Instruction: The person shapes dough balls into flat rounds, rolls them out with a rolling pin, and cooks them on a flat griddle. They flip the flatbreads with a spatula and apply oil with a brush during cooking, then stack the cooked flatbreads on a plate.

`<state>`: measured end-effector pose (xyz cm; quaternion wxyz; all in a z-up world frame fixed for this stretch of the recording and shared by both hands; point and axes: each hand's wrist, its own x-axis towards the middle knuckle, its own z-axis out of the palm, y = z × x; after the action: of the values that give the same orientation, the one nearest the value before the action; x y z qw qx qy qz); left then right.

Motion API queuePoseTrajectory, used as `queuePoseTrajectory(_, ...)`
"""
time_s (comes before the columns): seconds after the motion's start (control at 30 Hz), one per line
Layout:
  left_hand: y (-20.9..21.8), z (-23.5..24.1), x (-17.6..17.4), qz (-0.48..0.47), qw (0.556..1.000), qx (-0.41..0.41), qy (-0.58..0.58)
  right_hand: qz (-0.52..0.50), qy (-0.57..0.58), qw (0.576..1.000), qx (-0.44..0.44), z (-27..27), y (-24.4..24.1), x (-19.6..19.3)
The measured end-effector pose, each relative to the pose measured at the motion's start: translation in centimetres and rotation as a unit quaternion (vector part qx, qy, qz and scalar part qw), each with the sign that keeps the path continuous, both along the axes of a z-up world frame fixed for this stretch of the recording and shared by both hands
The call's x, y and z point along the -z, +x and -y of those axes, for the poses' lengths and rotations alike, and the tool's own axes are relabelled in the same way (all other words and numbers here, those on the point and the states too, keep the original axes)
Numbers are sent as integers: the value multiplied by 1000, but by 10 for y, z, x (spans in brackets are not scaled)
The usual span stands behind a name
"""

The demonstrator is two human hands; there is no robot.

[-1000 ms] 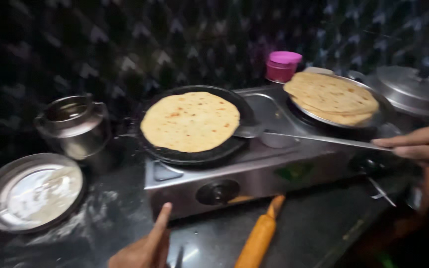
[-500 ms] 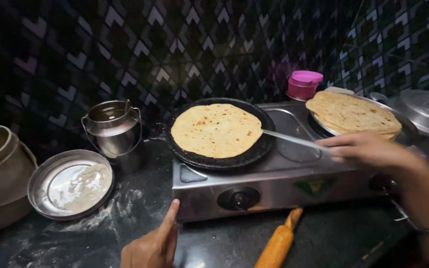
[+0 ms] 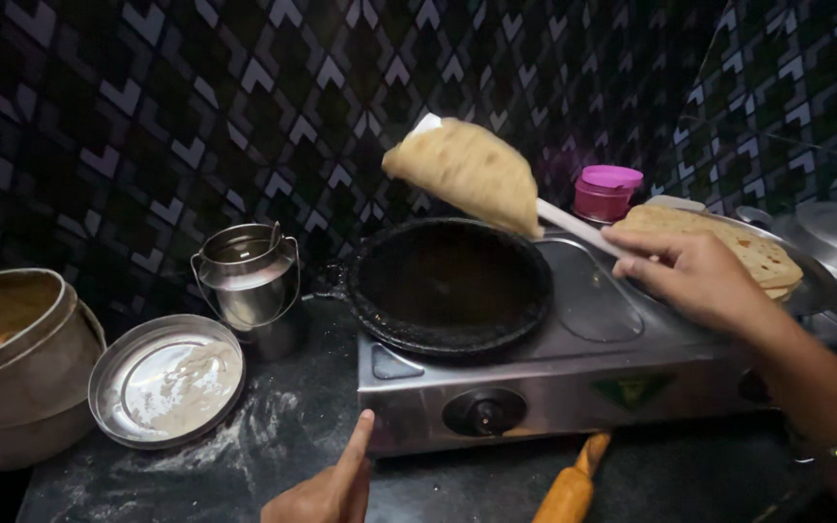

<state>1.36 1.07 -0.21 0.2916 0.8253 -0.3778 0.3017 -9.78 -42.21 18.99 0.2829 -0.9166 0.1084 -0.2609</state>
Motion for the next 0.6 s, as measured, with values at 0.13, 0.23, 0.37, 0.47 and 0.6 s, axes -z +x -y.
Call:
queuePoseTrajectory(0.13, -8, -2, -7, -2, 1000, -15, 1, -121, 111, 986, 32, 7, -4, 30)
queuePoseTrajectory(0.23, -9, -4, -14, 5, 1000, -17, 6, -189, 132, 971, 57, 23, -13, 55)
queuePoseTrajectory(0.37, -9, -4, -14, -12, 1000, -19, 14, -267, 111, 953, 93, 58, -48, 59)
queuePoseTrajectory(0.47, -7, -1, -10, -4, 1000, -11, 4, -358, 71, 911, 190, 88, -80, 44)
queuePoseTrajectory(0.6, -6, 3, -8, 25, 1000, -6, -17, -423, 73, 883, 191, 110, -101, 40)
